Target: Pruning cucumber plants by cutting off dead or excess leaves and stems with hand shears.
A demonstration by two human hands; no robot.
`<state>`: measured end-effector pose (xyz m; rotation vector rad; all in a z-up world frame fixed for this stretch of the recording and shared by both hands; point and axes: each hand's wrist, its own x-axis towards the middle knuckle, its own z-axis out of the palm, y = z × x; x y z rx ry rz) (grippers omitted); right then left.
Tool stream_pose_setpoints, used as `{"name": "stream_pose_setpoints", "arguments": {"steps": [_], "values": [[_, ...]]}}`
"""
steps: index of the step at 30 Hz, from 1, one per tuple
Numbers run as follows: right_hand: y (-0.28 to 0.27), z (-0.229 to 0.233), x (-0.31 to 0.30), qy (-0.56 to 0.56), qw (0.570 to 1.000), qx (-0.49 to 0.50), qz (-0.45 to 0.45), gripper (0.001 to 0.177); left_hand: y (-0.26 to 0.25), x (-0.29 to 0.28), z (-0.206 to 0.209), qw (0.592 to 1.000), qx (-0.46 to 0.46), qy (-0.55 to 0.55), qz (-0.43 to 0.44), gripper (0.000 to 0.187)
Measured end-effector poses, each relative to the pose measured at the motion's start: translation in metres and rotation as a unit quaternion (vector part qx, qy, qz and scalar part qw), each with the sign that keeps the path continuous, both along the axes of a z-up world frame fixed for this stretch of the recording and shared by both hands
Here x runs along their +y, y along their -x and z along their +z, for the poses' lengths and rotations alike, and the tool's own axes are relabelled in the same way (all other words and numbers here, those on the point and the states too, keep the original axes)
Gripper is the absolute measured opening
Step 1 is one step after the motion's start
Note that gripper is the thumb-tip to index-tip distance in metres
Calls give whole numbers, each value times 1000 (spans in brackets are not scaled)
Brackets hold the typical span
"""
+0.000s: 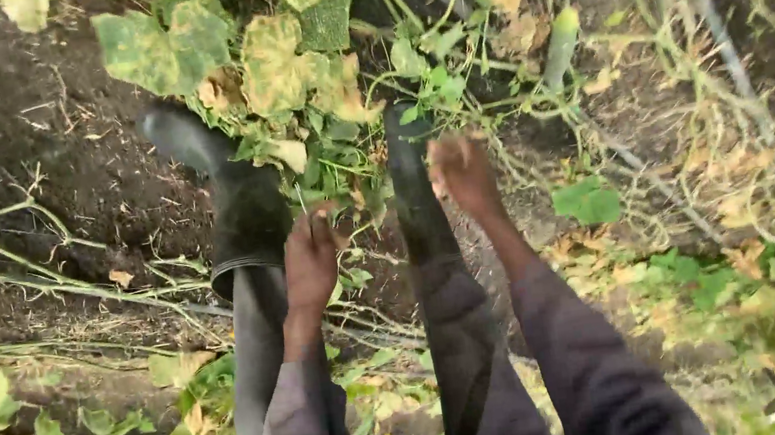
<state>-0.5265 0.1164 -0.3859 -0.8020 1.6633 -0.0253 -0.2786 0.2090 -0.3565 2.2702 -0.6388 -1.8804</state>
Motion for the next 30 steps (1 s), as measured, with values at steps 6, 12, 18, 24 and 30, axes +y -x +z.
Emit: {"name": "stream_pose_setpoints", "arguments": {"steps": [6,12,18,24,30], "values": [[-14,-155,-13,-91,983,149,66,86,21,-112,61,979,196,-57,21,37],[27,-283,38,-81,981,69,-163,49,0,-114,64,977,189,-61,-73,38],[5,-170,19,-90,989,19,-119,69,-7,-116,60,981,182,52,-48,36],[-21,-106,78,-158,985,-66,37,29,-5,-127,48,986,118,-47,-106,36],[12,-89,105,-179,970,-158,-37,36,4,-142,55,984,123,-46,-124,34]]}}
